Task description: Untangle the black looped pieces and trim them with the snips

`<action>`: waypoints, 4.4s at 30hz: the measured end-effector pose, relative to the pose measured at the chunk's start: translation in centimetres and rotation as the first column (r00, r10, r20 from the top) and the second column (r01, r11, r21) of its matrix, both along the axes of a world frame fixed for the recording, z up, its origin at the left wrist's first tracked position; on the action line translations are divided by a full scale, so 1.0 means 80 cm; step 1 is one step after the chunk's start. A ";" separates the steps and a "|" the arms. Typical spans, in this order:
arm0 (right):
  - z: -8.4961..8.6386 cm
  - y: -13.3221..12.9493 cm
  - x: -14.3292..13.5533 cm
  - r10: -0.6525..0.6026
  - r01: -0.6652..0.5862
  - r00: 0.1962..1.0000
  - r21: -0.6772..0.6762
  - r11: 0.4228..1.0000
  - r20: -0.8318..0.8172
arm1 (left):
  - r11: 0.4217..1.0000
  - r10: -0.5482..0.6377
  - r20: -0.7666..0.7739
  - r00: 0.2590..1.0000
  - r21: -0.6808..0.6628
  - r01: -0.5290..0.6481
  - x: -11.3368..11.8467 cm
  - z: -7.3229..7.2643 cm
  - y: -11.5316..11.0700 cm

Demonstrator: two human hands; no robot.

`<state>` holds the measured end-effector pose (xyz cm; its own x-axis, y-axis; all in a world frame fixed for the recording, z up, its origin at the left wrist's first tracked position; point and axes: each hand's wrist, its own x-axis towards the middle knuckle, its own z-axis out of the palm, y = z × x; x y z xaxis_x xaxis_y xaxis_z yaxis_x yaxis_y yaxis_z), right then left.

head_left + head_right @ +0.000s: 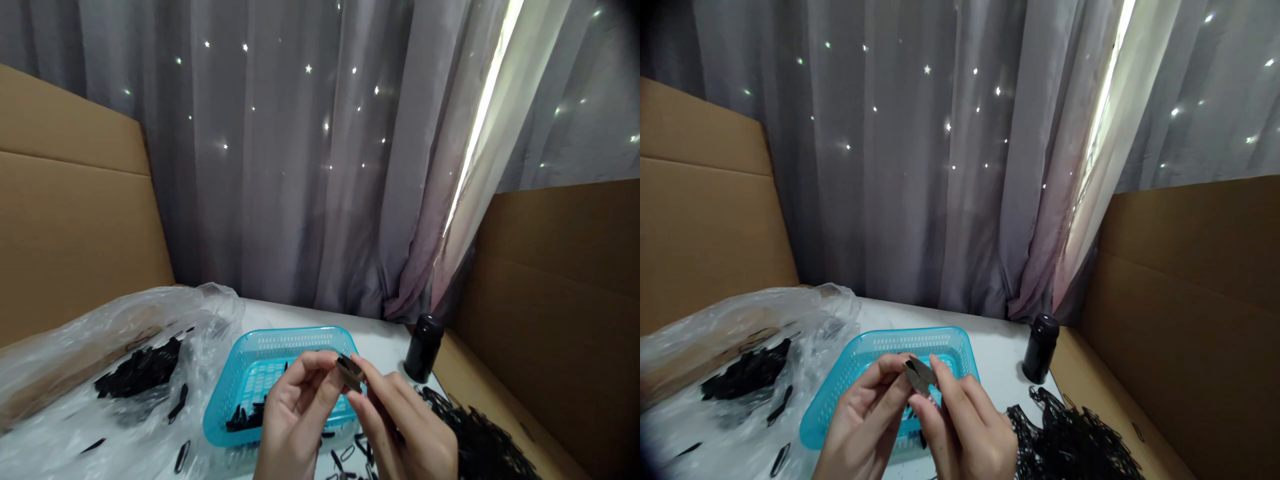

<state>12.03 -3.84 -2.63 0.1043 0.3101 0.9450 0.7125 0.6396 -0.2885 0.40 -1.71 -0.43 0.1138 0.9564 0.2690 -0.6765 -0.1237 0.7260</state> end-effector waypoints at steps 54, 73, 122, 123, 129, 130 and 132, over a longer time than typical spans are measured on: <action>0.011 -0.009 0.004 0.104 -0.106 0.994 -0.045 0.993 -0.037 | 0.999 0.027 -0.020 0.999 -0.024 -0.027 0.002 0.008 -0.009; 0.017 -0.014 0.002 0.109 -0.115 0.989 -0.066 0.991 -0.095 | 0.999 -0.012 -0.039 0.999 -0.046 0.010 0.001 0.005 -0.006; 0.021 -0.018 -0.006 0.153 -0.182 0.957 -0.097 0.979 -0.246 | 0.993 0.090 0.091 0.992 0.070 -0.097 0.013 0.020 -0.019; 0.021 -0.018 -0.006 0.150 -0.176 0.959 -0.090 0.980 -0.241 | 0.993 0.096 0.089 0.991 0.054 -0.101 0.014 0.021 -0.020; 0.020 -0.017 -0.009 0.164 -0.187 0.949 -0.063 0.980 -0.268 | 0.994 0.110 0.052 0.993 0.021 -0.111 0.015 0.022 -0.024; 0.020 -0.017 -0.010 0.168 -0.192 0.945 -0.060 0.980 -0.279 | 0.994 0.105 0.046 0.993 0.016 -0.106 0.014 0.021 -0.024; 0.020 -0.016 -0.009 0.171 -0.197 0.939 -0.059 0.979 -0.300 | 0.996 0.086 0.034 0.996 0.004 -0.086 0.013 0.015 -0.021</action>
